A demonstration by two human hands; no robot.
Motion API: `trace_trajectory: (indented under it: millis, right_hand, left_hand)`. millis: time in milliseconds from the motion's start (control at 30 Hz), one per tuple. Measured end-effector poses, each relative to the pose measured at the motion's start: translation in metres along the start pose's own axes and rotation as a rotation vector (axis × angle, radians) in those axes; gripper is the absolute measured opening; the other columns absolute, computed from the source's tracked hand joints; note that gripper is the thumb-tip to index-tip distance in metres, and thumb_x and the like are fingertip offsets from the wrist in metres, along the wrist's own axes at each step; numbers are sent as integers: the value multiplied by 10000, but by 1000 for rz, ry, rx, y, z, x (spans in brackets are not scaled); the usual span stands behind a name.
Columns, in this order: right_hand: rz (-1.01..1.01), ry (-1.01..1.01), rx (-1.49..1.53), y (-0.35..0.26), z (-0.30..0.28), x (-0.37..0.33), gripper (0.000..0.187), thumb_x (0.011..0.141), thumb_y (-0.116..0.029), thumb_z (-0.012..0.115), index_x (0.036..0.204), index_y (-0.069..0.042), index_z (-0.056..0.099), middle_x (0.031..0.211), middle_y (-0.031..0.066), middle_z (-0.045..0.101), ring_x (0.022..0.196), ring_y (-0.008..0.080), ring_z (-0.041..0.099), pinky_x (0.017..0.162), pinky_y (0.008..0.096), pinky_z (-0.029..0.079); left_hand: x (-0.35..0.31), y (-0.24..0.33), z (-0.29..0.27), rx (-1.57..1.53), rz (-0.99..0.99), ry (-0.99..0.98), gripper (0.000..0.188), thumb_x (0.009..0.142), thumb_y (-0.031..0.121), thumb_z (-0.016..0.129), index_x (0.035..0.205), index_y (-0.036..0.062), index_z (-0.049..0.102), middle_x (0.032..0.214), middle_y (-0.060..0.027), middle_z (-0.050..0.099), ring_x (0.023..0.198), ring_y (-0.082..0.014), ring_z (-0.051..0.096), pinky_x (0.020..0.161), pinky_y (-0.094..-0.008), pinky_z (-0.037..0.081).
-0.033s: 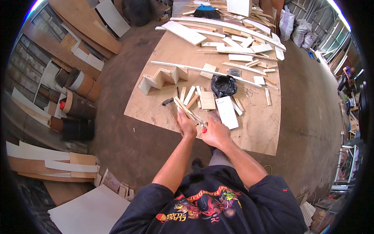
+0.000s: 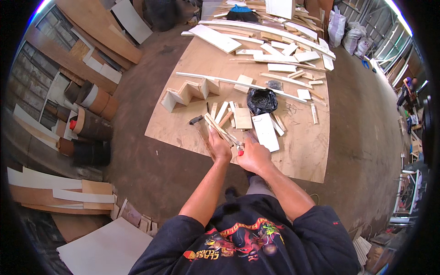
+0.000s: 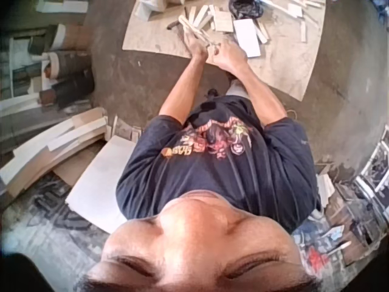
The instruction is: The person aligns and hammers small wooden blocks into a staggered staircase shape using pliers to hold pieces in place.
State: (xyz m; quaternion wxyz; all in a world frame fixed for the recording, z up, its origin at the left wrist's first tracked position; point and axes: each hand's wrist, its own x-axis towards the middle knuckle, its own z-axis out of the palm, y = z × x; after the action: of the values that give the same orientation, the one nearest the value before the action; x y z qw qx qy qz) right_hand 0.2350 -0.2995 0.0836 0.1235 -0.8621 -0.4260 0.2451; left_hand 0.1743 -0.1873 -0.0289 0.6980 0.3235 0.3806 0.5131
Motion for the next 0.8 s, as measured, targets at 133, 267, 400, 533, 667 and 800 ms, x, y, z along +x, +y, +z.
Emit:
trace_trajectory:
  millis: [133,267,400,533,667,800]
  right_hand:
    - [16,-63,83,26,-22,12,471,787,-272,613,1098,76,555,927,277,691,917,426,684,828,494,539]
    - [80,-148,92,43,-42,20,470,792,-276,594,1109,70,567,963,283,687,946,427,677,855,484,532]
    - [74,-164,103,62,-45,30,460,805,-284,582,1106,64,564,971,286,686,947,422,679,855,482,531]
    - [53,-114,94,83,-53,25,425,794,-273,601,1068,51,581,918,252,693,871,408,679,791,474,530]
    - [14,-79,67,79,-61,30,423,799,-264,593,1083,49,572,917,253,692,865,399,682,781,474,533]
    - [27,-50,95,75,-65,37,415,814,-259,593,1065,68,550,903,273,691,857,415,690,781,493,538]
  left_hand:
    - [2,-17,30,-29,-39,-19,441,1076,333,318,1328,12,486,1196,-97,585,1075,-194,573,937,-343,465]
    - [1,-31,52,-65,-54,-61,438,1077,318,307,1340,9,473,1212,-110,591,1093,-205,586,955,-347,474]
    - [4,-36,76,-155,-88,-32,437,1068,329,304,1346,32,464,1222,-113,600,1058,-213,611,903,-353,511]
    - [18,-29,77,-93,-204,-48,424,1075,320,317,1322,12,471,1161,-96,584,1027,-196,595,904,-334,498]
    - [22,-47,84,-37,-100,43,409,1072,320,348,1304,7,472,1158,-92,580,1046,-183,579,926,-319,476]
    - [9,-44,103,-84,-44,-40,408,1074,317,337,1299,5,472,1171,-104,585,1056,-194,588,928,-330,483]
